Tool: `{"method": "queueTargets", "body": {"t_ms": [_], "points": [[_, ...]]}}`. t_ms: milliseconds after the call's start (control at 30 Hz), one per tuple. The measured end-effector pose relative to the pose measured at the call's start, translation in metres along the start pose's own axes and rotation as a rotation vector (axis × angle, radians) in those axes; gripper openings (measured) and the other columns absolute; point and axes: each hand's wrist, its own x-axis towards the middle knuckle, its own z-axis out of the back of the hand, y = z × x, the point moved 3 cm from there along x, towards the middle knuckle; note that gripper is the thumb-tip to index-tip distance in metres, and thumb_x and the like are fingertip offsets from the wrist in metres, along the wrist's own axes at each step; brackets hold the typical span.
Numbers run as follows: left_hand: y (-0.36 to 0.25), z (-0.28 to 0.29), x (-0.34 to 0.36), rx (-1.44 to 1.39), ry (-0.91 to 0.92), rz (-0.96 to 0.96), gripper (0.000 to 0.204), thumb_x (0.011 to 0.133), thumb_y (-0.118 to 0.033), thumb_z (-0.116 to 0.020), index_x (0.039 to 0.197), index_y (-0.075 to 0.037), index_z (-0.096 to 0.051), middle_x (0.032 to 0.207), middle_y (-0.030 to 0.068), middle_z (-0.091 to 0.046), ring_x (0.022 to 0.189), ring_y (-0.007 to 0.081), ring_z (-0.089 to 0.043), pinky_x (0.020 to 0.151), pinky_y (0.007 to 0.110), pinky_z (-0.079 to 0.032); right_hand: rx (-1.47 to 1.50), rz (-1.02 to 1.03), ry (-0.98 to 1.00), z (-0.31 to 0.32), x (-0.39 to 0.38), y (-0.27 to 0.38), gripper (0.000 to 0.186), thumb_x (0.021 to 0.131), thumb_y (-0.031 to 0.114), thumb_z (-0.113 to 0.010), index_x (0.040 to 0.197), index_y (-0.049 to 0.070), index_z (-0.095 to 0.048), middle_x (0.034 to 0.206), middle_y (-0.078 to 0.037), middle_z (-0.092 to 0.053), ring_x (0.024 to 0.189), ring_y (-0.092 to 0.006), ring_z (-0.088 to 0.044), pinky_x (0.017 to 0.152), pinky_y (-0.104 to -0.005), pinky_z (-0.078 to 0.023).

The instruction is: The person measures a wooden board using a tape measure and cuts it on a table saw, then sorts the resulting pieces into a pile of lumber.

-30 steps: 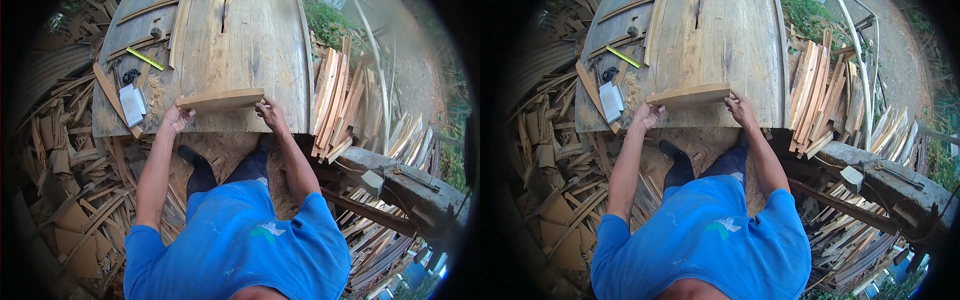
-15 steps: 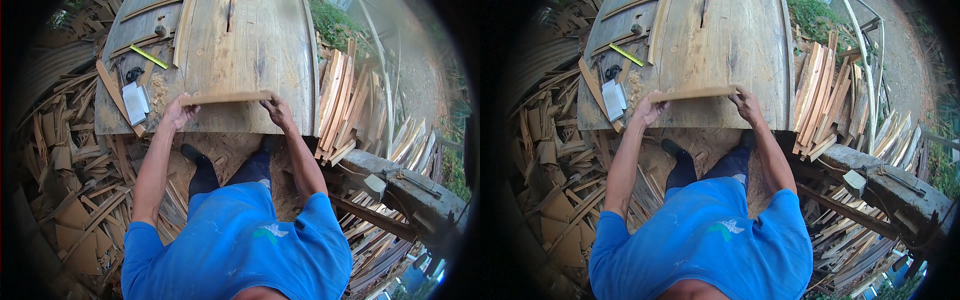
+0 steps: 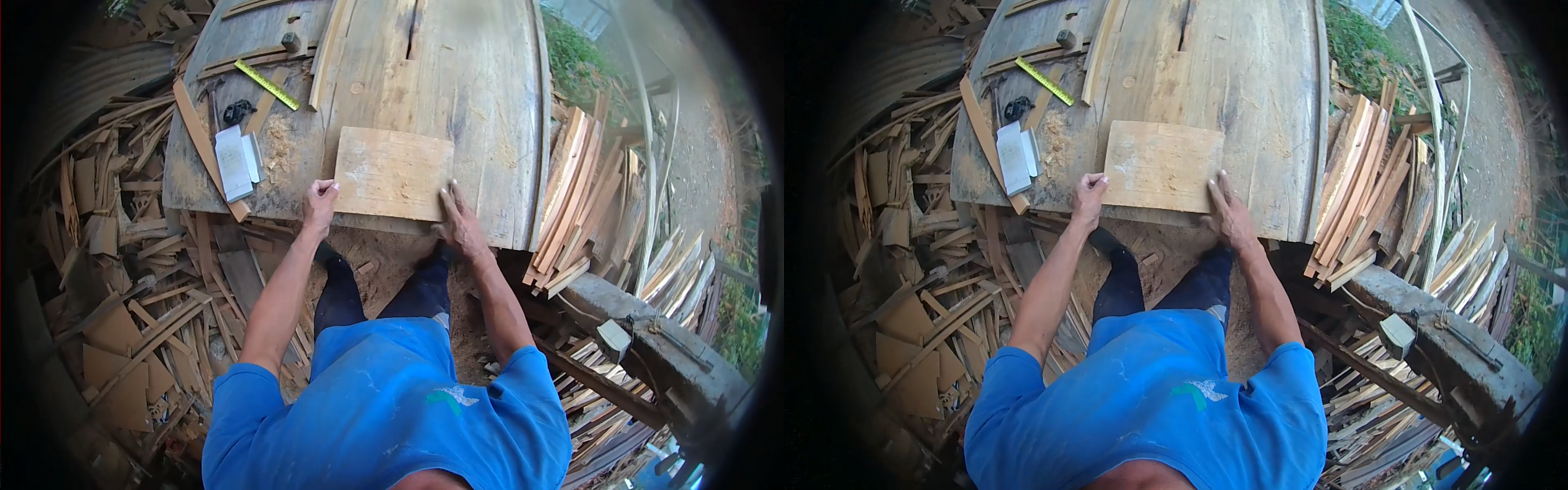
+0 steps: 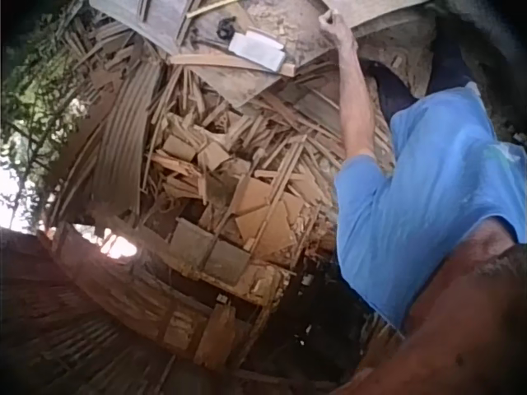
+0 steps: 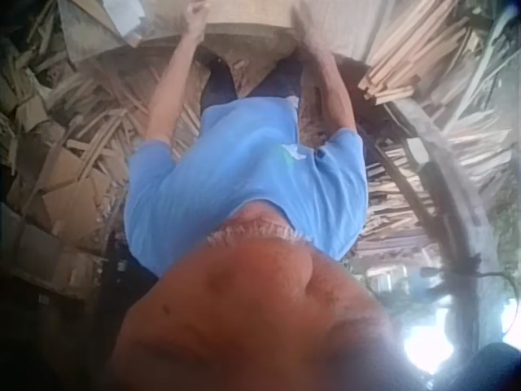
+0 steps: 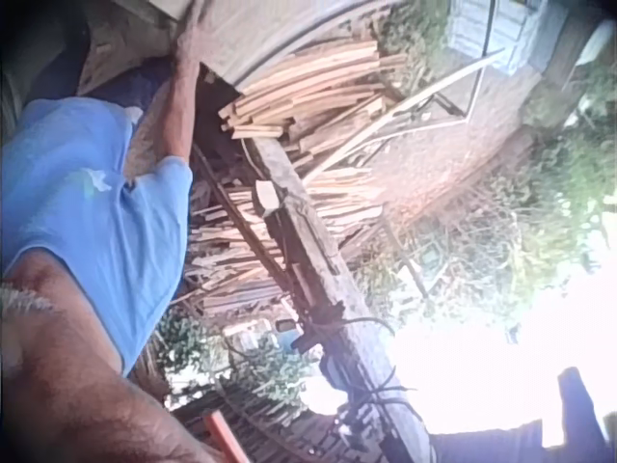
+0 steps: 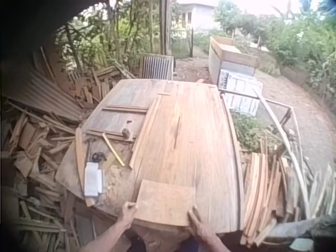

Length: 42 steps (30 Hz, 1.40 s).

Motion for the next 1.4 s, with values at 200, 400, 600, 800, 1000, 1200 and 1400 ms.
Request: {"method": "queueTargets", "body": {"t_ms": [200, 400, 600, 800, 1000, 1200, 1400], "points": [[-0.029, -0.014, -0.015, 0.772, -0.029, -0.407, 0.032, 0.087, -0.015, -0.069, 0.114, 0.003, -0.067, 0.112, 0.0158, -0.067, 0.104, 0.0271, -0.063, 0.093, 0.039, -0.048, -0.220, 0.022, -0.069, -0.032, 0.004, -0.013, 0.076, 0.081, 0.021, -0.076, 0.147, 0.004, -0.042, 0.158, -0.021, -0.030, 0.142, -0.0364, -0.038, 0.117, -0.0447, -0.034], [-0.072, -0.076, -0.019, 0.985, 0.334, -0.705, 0.081, 0.076, -0.026, -0.081, 0.143, 0.003, -0.044, 0.152, 0.0241, -0.037, 0.144, 0.0405, -0.030, 0.120, 0.047, -0.027, -0.254, -0.011, -0.202, -0.037, 0.038, -0.029, 0.068, 0.087, 0.022, -0.071, 0.145, -0.001, -0.043, 0.156, -0.021, -0.036, 0.142, -0.0336, -0.038, 0.117, -0.0452, -0.034], [-0.088, -0.100, 0.036, 1.257, 0.561, -0.783, 0.101, 0.073, -0.040, -0.084, 0.149, 0.003, -0.033, 0.158, 0.0259, -0.028, 0.149, 0.0411, -0.023, 0.122, 0.048, -0.023, -0.343, -0.011, -0.171, -0.034, 0.074, -0.027, 0.074, 0.086, 0.032, -0.073, 0.145, -0.001, -0.044, 0.157, -0.021, -0.034, 0.145, -0.0347, -0.035, 0.117, -0.0465, -0.032], [-0.033, -0.049, 0.027, 1.031, -0.194, -0.085, 0.073, 0.091, -0.043, -0.066, 0.141, 0.005, -0.045, 0.145, 0.0337, -0.043, 0.137, 0.0452, -0.039, 0.114, 0.048, -0.034, -0.235, -0.127, -0.172, -0.031, 0.105, 0.018, 0.093, 0.076, 0.047, -0.079, 0.147, -0.001, -0.041, 0.159, -0.028, -0.024, 0.147, -0.0456, -0.025, 0.118, -0.0526, -0.025], [-0.082, -0.068, -0.034, -0.203, 0.147, -0.126, 0.053, 0.100, -0.027, -0.052, 0.144, 0.002, -0.047, 0.137, 0.0245, -0.058, 0.129, 0.0287, -0.054, 0.110, 0.036, -0.039, 0.253, -0.518, -0.284, 0.023, 0.059, -0.004, 0.079, 0.089, 0.039, -0.072, 0.148, -0.004, -0.041, 0.143, -0.027, -0.047, 0.136, -0.0335, -0.044, 0.110, -0.0392, -0.037], [-0.163, -0.090, -0.073, -0.252, 0.543, -0.352, 0.067, 0.091, 0.002, -0.036, 0.156, 0.003, -0.020, 0.144, 0.0177, -0.054, 0.129, 0.0222, -0.052, 0.109, 0.035, -0.038, 0.840, -1.104, 0.187, 0.100, -0.030, 0.016, 0.047, 0.100, 0.050, -0.056, 0.113, 0.006, -0.066, 0.081, -0.002, -0.064, 0.060, -0.0130, -0.060, 0.046, -0.0251, -0.044], [-0.162, -0.119, -0.116, -0.376, 0.493, -0.359, 0.069, 0.091, 0.000, -0.047, 0.155, 0.003, -0.020, 0.138, 0.0214, -0.055, 0.128, 0.0269, -0.053, 0.109, 0.040, -0.039, 1.358, -1.203, 0.262, 0.081, -0.097, 0.024, 0.039, 0.104, 0.032, -0.041, 0.123, 0.002, -0.057, 0.086, -0.013, -0.065, 0.057, -0.0155, -0.060, 0.037, -0.0232, -0.042]]}}
